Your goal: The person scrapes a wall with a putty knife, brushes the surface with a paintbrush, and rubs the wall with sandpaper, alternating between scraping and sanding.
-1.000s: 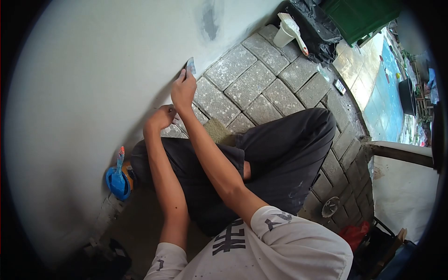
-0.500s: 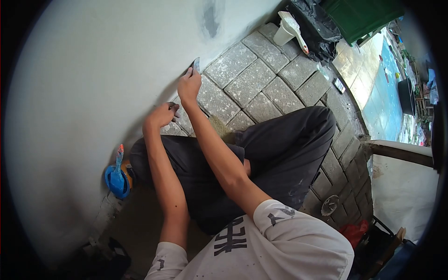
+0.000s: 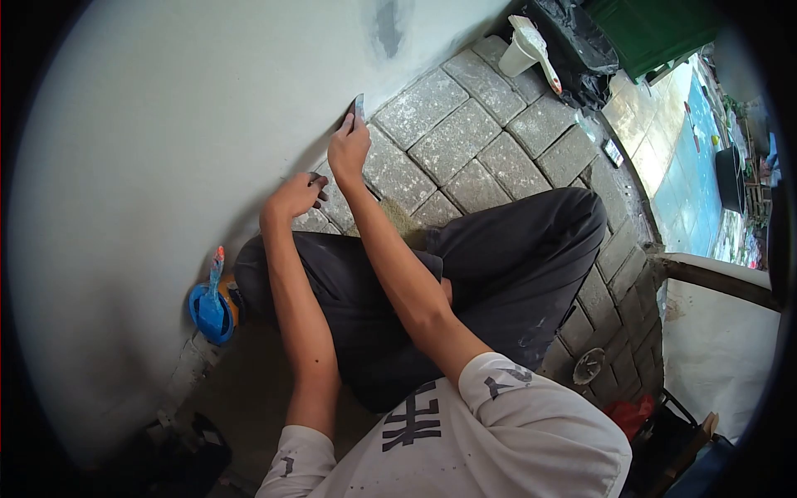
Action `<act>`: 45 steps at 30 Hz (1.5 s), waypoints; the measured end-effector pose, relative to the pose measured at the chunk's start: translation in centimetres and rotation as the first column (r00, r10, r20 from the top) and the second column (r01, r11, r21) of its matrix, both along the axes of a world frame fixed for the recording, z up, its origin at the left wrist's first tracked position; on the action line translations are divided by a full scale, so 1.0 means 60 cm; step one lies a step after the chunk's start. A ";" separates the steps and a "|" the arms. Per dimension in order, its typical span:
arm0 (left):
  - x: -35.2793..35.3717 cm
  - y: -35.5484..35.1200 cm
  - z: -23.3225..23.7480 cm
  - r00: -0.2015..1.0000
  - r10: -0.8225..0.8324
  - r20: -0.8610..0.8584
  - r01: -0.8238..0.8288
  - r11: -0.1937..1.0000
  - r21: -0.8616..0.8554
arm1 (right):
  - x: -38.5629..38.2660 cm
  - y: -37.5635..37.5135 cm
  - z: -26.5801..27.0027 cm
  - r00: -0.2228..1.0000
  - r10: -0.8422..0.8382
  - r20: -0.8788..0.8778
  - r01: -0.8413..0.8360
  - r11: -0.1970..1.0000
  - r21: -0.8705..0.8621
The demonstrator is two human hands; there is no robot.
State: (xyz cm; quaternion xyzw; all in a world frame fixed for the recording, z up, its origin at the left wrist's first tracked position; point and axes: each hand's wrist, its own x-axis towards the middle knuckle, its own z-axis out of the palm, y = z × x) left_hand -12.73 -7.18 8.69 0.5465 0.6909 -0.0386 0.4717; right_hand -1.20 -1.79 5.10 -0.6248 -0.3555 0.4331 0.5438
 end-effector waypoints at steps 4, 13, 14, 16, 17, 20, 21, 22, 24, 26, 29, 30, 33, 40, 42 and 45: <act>-0.003 -0.003 0.002 0.998 0.000 0.056 -0.002 1.000 0.028 | 0.015 0.002 0.003 0.999 -0.006 -0.032 0.009 0.994 0.106; 0.007 -0.010 0.027 0.994 0.050 0.097 -0.049 0.999 -0.011 | 0.094 0.028 -0.025 0.979 -0.032 -0.199 0.084 0.963 0.257; 0.005 -0.007 0.027 0.995 0.034 0.094 -0.031 0.999 -0.041 | 0.109 0.027 -0.034 0.968 -0.050 -0.247 0.122 0.951 0.284; 0.002 -0.005 0.019 0.996 0.026 0.088 -0.025 1.000 -0.012 | 0.156 0.025 -0.075 0.933 -0.042 -0.358 0.152 0.946 0.286; 0.002 -0.007 0.014 0.997 0.009 0.080 -0.011 1.000 0.017 | 0.189 0.026 -0.101 0.907 -0.022 -0.421 0.146 0.953 0.266; 0.012 -0.007 0.027 0.999 0.023 0.044 -0.023 1.000 0.017 | 0.282 0.025 -0.119 0.763 -0.011 -0.646 0.215 0.947 0.239; 0.011 -0.004 0.026 0.999 0.021 0.046 -0.022 1.000 0.021 | 0.310 0.019 -0.119 0.673 0.025 -0.739 0.240 0.938 0.250; 0.008 -0.002 0.024 0.998 -0.007 0.060 0.007 1.000 0.004 | 0.326 0.016 -0.117 0.571 0.063 -0.819 0.267 0.929 0.257; 0.006 -0.001 0.024 0.997 -0.036 0.072 0.037 0.999 -0.013 | 0.333 0.014 -0.114 0.528 0.093 -0.844 0.277 0.921 0.274; 0.007 -0.004 0.026 0.996 -0.020 0.088 0.022 1.000 -0.022 | 0.329 0.009 -0.109 0.464 0.152 -0.873 0.233 0.930 0.285; 0.014 -0.011 0.028 0.997 0.018 0.080 -0.018 1.000 -0.002 | 0.302 -0.009 -0.085 0.504 0.221 -0.835 0.020 0.963 0.268; 0.013 -0.010 0.026 0.997 0.015 0.076 -0.015 1.000 0.000 | 0.294 -0.011 -0.089 0.496 0.251 -0.831 -0.032 0.962 0.272; 0.007 -0.007 0.018 0.997 -0.037 0.063 0.037 0.999 -0.004 | 0.285 -0.013 -0.100 0.522 0.291 -0.802 -0.154 0.957 0.247; 0.014 -0.008 0.027 0.996 -0.024 0.087 0.028 0.999 -0.044 | 0.294 -0.010 -0.113 0.331 0.210 -0.920 -0.139 0.975 0.172; 0.020 -0.010 0.031 0.997 -0.011 0.078 0.013 1.000 -0.025 | 0.296 -0.009 -0.110 0.360 0.177 -0.916 -0.124 0.982 0.141; 0.018 -0.011 0.030 0.998 -0.016 0.061 0.018 1.000 -0.019 | 0.289 -0.005 -0.109 0.489 0.163 -0.857 -0.114 0.986 0.123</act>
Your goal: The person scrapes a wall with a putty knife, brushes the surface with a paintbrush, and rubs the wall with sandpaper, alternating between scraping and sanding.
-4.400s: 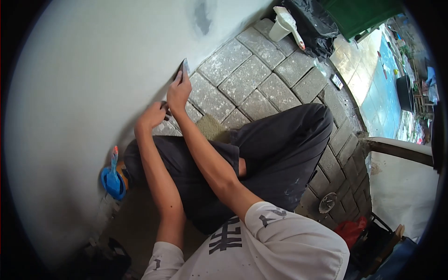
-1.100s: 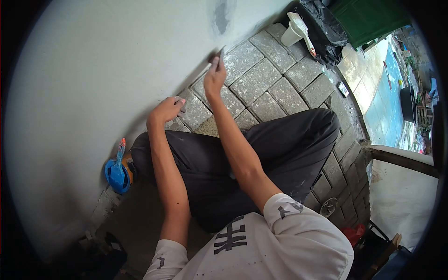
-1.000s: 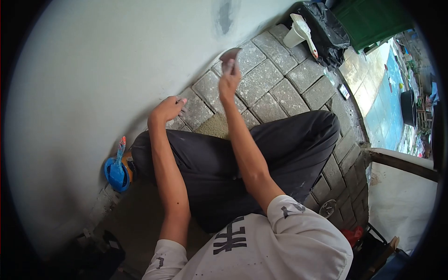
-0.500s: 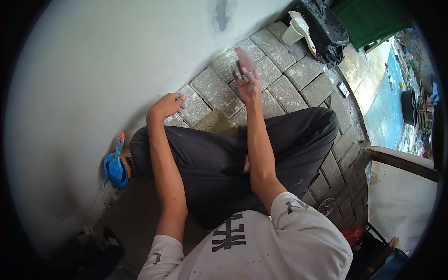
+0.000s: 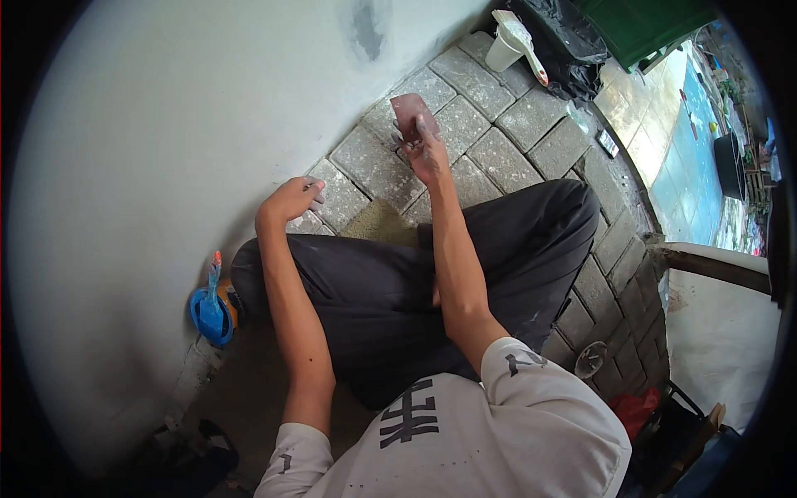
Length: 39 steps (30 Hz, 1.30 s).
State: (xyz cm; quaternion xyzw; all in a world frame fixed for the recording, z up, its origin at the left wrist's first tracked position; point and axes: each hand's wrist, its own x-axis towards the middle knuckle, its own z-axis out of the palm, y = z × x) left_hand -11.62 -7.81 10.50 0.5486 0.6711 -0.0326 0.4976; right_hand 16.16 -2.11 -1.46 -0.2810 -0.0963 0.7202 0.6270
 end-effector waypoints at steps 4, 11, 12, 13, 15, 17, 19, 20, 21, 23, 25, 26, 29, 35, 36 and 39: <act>0.001 0.000 0.001 1.000 0.003 0.001 -0.003 1.000 0.001 | -0.010 0.029 -0.018 0.869 -0.123 0.479 0.037 0.982 0.186; 0.003 0.003 -0.002 0.999 -0.028 0.033 0.028 1.000 -0.007 | -0.068 0.097 0.060 0.667 -0.242 0.705 0.198 0.969 0.145; -0.001 0.004 -0.008 0.999 -0.036 0.031 0.036 0.999 -0.012 | -0.074 0.107 0.067 0.475 -0.319 0.820 0.318 0.931 0.178; -0.004 0.005 -0.015 0.998 -0.040 0.047 0.040 0.999 -0.011 | -0.079 0.119 0.064 0.256 -0.360 0.897 0.420 0.877 0.232; -0.006 0.007 -0.017 0.997 -0.046 0.060 0.047 0.999 -0.008 | -0.085 0.141 0.054 0.286 -0.447 0.848 0.478 0.833 0.278; -0.002 0.006 -0.010 0.998 -0.042 0.054 0.043 0.999 -0.011 | -0.096 0.152 0.035 0.309 -0.528 0.791 0.530 0.786 0.318; 0.000 0.008 -0.009 0.997 -0.020 0.068 0.020 1.000 -0.004 | -0.107 0.150 0.022 0.418 -0.454 0.787 0.410 0.867 0.283; 0.003 0.008 -0.009 0.997 0.000 0.081 -0.001 1.000 0.004 | -0.117 0.145 0.014 0.413 -0.450 0.792 0.410 0.868 0.279; 0.005 0.009 -0.010 0.996 -0.001 0.085 0.002 1.000 -0.001 | -0.132 0.142 -0.004 0.329 -0.413 0.849 0.295 0.899 0.323; 0.004 0.009 -0.010 0.996 0.004 0.084 -0.005 1.000 0.015 | -0.166 0.133 -0.015 0.235 -0.380 0.895 0.174 0.922 0.346; 0.009 0.007 -0.003 0.997 0.007 0.077 -0.008 1.000 0.010 | -0.203 0.109 -0.014 0.272 -0.336 0.902 0.193 0.937 0.291; 0.010 0.006 -0.001 0.997 0.009 0.070 -0.010 1.000 0.011 | -0.214 0.101 -0.013 0.274 -0.332 0.902 0.195 0.938 0.286; 0.007 0.007 -0.004 0.997 -0.014 0.070 0.013 1.000 0.018 | -0.224 0.078 0.028 0.607 -0.320 0.727 0.286 0.942 0.176; 0.006 0.007 -0.006 0.997 -0.012 0.081 0.009 0.999 0.035 | -0.223 0.133 0.017 0.437 -0.481 0.761 0.504 0.831 0.235; 0.008 0.008 -0.003 0.996 -0.013 0.083 0.010 0.999 0.036 | -0.215 0.140 0.029 0.435 -0.481 0.761 0.504 0.830 0.237; 0.010 0.006 0.002 0.996 -0.010 0.093 0.009 1.000 0.015 | -0.198 0.144 0.054 0.471 -0.391 0.791 0.470 0.870 0.150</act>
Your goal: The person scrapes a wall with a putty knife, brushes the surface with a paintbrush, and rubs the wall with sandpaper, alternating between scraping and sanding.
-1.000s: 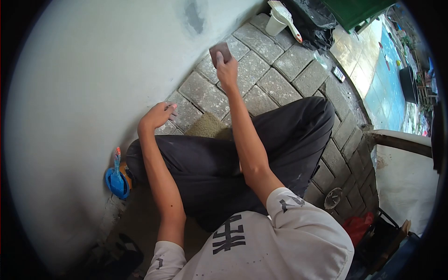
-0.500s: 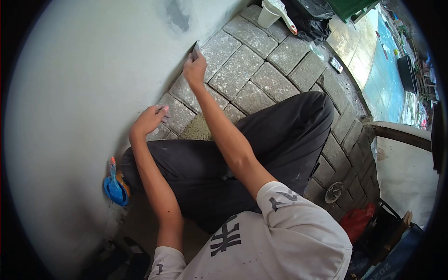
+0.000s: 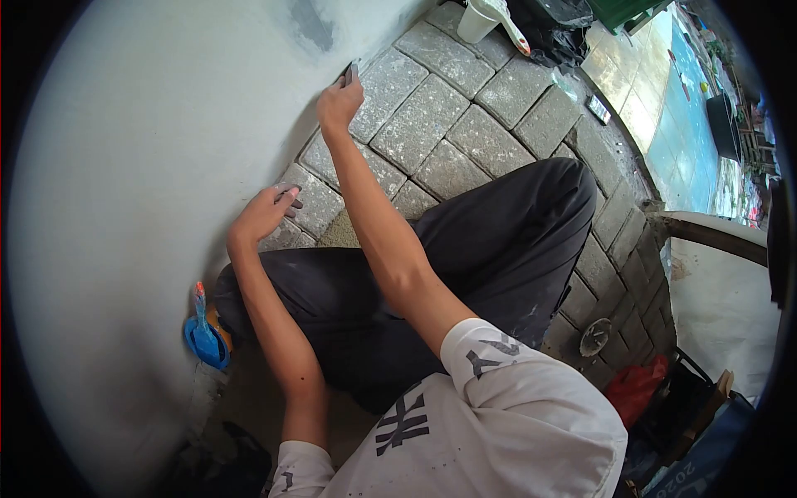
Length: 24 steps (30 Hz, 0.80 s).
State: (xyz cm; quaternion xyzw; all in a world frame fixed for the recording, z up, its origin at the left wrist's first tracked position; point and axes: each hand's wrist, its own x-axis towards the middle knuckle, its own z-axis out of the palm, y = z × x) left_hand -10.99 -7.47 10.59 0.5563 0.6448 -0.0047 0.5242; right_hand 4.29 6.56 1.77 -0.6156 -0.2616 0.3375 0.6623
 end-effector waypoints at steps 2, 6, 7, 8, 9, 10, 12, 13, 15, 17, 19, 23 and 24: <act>0.001 0.003 0.001 1.000 0.011 0.004 -0.011 1.000 -0.007 | -0.009 -0.001 0.001 0.993 -0.041 0.115 0.044 0.999 -0.021; 0.003 0.009 0.001 1.000 0.003 -0.021 -0.004 0.999 -0.038 | -0.028 -0.015 -0.011 0.999 -0.001 0.033 0.000 1.000 0.025; 0.000 0.008 -0.003 1.000 -0.018 -0.014 0.017 1.000 -0.026 | -0.016 -0.019 0.004 1.000 -0.005 0.029 0.004 1.000 0.015; -0.005 0.004 -0.007 0.999 -0.038 -0.008 0.038 0.999 -0.017 | -0.004 -0.021 0.021 1.000 0.018 -0.013 -0.018 1.000 -0.011; -0.009 0.000 -0.009 0.999 -0.040 -0.010 0.040 0.999 -0.023 | 0.001 -0.018 0.024 0.998 0.041 -0.053 -0.042 0.999 -0.029; -0.011 0.001 -0.009 0.999 -0.042 -0.016 0.042 0.999 -0.032 | -0.015 -0.007 0.012 0.997 -0.078 0.012 0.078 0.997 0.000; -0.001 0.008 -0.001 0.999 -0.051 -0.015 0.051 0.998 -0.026 | -0.029 -0.014 0.017 0.998 -0.061 0.018 0.061 0.998 0.003; 0.008 0.008 0.008 1.000 -0.023 -0.020 0.022 1.000 -0.018 | -0.027 -0.018 0.021 0.999 -0.041 0.018 0.041 0.999 -0.005; 0.015 0.009 0.009 1.000 -0.003 -0.031 0.003 1.000 -0.021 | -0.009 -0.015 0.018 1.000 0.012 -0.014 -0.012 1.000 -0.016; 0.006 0.003 -0.001 0.999 -0.036 0.001 0.036 0.999 -0.003 | -0.004 -0.011 0.011 0.999 -0.034 -0.017 0.034 0.999 -0.017; -0.002 0.002 -0.007 0.999 -0.031 -0.015 0.031 0.999 -0.026 | -0.018 -0.026 0.017 0.999 -0.040 0.026 0.041 0.999 -0.025; 0.014 0.006 0.008 0.999 -0.013 -0.041 0.012 1.000 -0.021 | 0.001 -0.009 0.004 0.999 -0.011 -0.041 0.011 1.000 0.016; 0.007 0.002 0.004 0.999 -0.016 -0.049 0.015 0.999 -0.032 | 0.005 -0.009 0.008 0.999 0.012 -0.052 -0.015 0.998 -0.069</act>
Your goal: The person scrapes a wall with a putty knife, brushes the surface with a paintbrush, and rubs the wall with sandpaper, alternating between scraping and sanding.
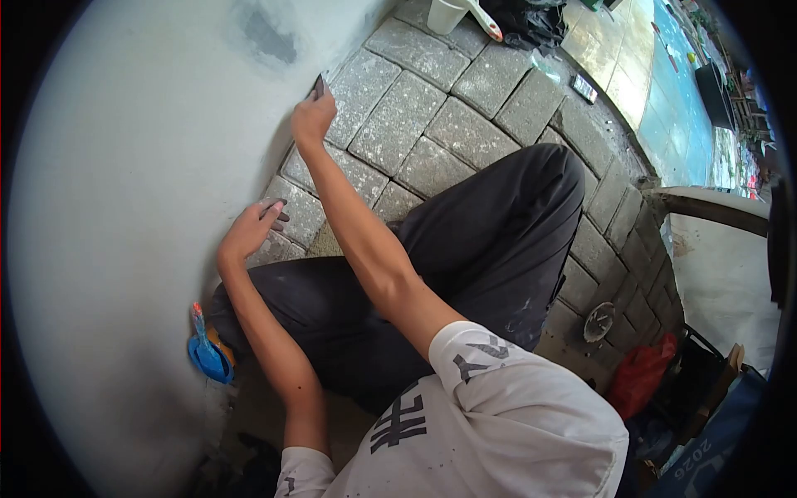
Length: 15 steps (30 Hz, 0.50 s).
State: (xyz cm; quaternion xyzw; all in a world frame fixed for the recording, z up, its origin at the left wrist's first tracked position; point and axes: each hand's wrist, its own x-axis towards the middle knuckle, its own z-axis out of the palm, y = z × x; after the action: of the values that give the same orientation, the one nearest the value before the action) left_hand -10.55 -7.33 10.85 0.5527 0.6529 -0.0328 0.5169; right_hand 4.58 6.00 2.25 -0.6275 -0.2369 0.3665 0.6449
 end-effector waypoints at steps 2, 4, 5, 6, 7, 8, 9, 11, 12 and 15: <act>-0.011 0.007 -0.012 0.998 -0.057 0.025 0.057 0.998 -0.026 | -0.017 -0.032 0.024 0.998 0.000 0.059 0.001 1.000 -0.020; -0.006 0.015 -0.016 0.999 -0.039 0.021 0.039 0.999 -0.023 | -0.043 -0.017 0.014 0.966 -0.183 0.183 0.147 0.970 0.194; -0.009 0.012 -0.018 1.000 -0.017 0.006 0.017 0.999 -0.039 | -0.046 -0.005 -0.019 0.966 -0.183 0.181 0.147 0.970 0.194; -0.008 0.013 -0.018 1.000 -0.016 -0.001 0.016 0.999 -0.043 | -0.030 -0.008 -0.019 0.989 -0.101 0.111 0.083 0.984 0.155; -0.007 0.011 -0.018 1.000 -0.017 0.022 0.018 0.999 -0.035 | -0.015 -0.020 -0.016 0.999 -0.022 0.032 0.018 0.993 0.113; -0.010 0.004 -0.016 0.999 -0.020 0.046 0.022 0.999 -0.031 | 0.008 -0.032 0.023 0.988 0.141 -0.056 -0.146 0.985 -0.096; -0.015 0.004 -0.017 0.999 -0.024 0.044 0.025 0.999 -0.028 | -0.008 -0.040 0.025 0.989 0.138 -0.056 -0.143 0.985 -0.092; -0.016 0.013 -0.029 0.999 -0.048 0.009 0.048 0.998 -0.039 | -0.044 -0.042 0.015 0.984 -0.066 0.167 0.032 0.980 0.198; -0.013 0.011 -0.028 0.999 -0.041 0.009 0.041 0.998 -0.043 | -0.045 -0.036 0.002 0.987 -0.089 0.136 0.051 0.964 0.259; -0.011 -0.005 -0.011 0.999 -0.019 0.049 0.019 1.000 -0.002 | -0.018 -0.023 0.000 0.999 0.029 0.013 -0.030 0.998 0.062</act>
State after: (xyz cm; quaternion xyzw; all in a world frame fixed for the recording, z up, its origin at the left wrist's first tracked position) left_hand -11.19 -7.63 10.19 0.5588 0.6347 -0.0251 0.5332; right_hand 3.49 4.61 2.23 -0.6057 -0.2614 0.3645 0.6572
